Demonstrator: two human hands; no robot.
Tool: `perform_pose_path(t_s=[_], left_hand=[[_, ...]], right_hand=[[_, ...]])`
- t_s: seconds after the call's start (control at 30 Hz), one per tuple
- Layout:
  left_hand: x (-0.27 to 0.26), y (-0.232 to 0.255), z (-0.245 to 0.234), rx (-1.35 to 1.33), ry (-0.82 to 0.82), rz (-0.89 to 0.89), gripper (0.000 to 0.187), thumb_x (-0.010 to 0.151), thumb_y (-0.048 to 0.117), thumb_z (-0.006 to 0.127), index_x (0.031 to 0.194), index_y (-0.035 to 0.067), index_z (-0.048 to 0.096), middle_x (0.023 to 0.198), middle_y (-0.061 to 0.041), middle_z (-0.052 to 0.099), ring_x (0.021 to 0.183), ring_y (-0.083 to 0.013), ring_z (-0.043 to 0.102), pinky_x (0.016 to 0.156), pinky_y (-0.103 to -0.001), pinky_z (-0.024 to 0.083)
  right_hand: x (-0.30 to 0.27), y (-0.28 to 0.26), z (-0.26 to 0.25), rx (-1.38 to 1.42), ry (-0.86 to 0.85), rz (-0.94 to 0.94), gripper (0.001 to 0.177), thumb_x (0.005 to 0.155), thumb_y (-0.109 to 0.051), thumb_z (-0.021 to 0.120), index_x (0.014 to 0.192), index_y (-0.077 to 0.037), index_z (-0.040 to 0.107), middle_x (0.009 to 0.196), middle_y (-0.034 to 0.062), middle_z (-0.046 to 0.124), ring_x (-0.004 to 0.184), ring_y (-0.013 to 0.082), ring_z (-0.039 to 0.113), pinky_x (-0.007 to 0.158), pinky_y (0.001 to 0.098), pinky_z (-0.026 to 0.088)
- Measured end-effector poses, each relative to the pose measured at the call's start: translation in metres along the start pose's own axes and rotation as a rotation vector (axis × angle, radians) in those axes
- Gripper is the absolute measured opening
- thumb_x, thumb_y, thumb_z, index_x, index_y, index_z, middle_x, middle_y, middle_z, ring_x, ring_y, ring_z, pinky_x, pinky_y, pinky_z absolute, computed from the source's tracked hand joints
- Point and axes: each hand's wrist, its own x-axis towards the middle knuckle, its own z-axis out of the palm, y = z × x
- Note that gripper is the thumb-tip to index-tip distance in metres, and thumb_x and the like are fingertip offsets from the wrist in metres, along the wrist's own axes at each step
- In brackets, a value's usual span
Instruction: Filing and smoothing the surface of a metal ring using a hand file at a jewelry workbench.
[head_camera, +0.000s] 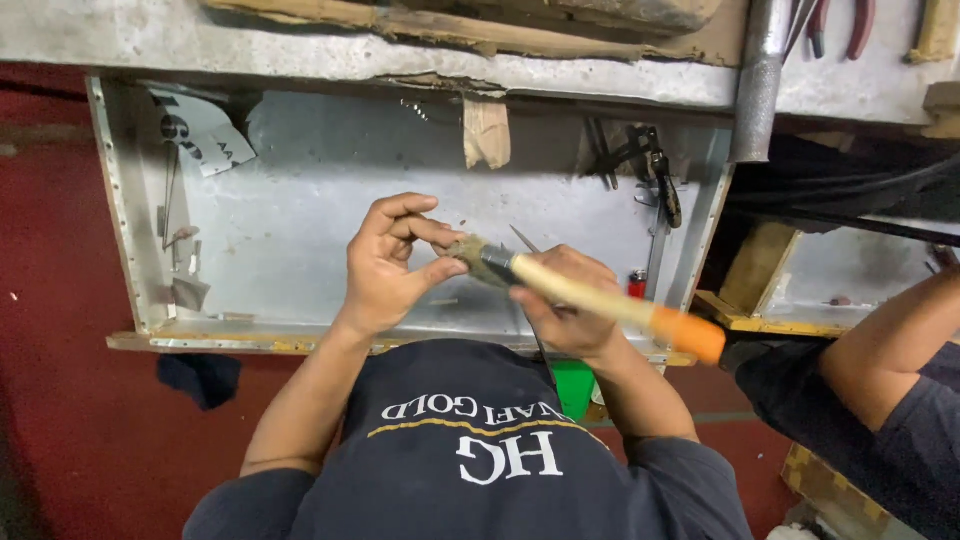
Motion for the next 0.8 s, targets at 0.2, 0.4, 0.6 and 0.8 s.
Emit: perform_pose_path(t_s=[0.2, 0.4, 0.6, 0.8], left_hand=[[0.004, 0.006, -0.006, -0.053, -0.032, 0.006, 0.072, 0.081, -0.005, 0.084, 0.140, -0.005, 0.043, 0.094, -0.019, 0.075, 0.089, -0.0185, 0.073, 0.090, -0.032, 0.058], [0.001, 0.011, -0.005, 0.001, -0.073, 0.010, 0.062, 0.085, -0.008, 0.080, 0.137, -0.006, 0.048, 0.104, -0.021, 0.077, 0.096, -0.0219, 0.075, 0.091, -0.031, 0.058], [0.000, 0.017, -0.004, 0.042, -0.024, -0.032, 0.040, 0.085, -0.007, 0.079, 0.123, -0.008, 0.065, 0.098, -0.022, 0.079, 0.093, -0.0221, 0.077, 0.087, -0.035, 0.061], [-0.003, 0.019, 0.000, -0.141, 0.063, -0.052, 0.049, 0.086, -0.011, 0.076, 0.131, -0.014, 0.058, 0.091, -0.024, 0.078, 0.083, -0.0238, 0.078, 0.082, -0.035, 0.064]], right_hand=[[0.047, -0.030, -0.005, -0.384, -0.047, -0.173, 0.024, 0.092, -0.006, 0.073, 0.069, -0.007, 0.068, 0.063, 0.0056, 0.067, 0.061, 0.0282, 0.068, 0.058, 0.0322, 0.057], [0.018, 0.005, -0.013, -0.067, 0.074, -0.132, 0.019, 0.086, 0.005, 0.076, 0.078, 0.004, 0.059, 0.053, 0.0119, 0.051, 0.041, 0.0276, 0.044, 0.040, 0.0378, 0.040], [0.037, -0.022, -0.013, 0.024, -0.014, -0.078, 0.011, 0.079, 0.014, 0.076, 0.078, 0.005, 0.068, 0.062, 0.0169, 0.065, 0.051, 0.0306, 0.063, 0.053, 0.0400, 0.055], [0.013, 0.024, -0.092, -0.887, -0.290, -0.150, 0.019, 0.102, 0.000, 0.065, 0.114, -0.007, 0.078, 0.120, 0.0179, 0.075, 0.111, 0.0427, 0.070, 0.092, 0.0496, 0.058]])
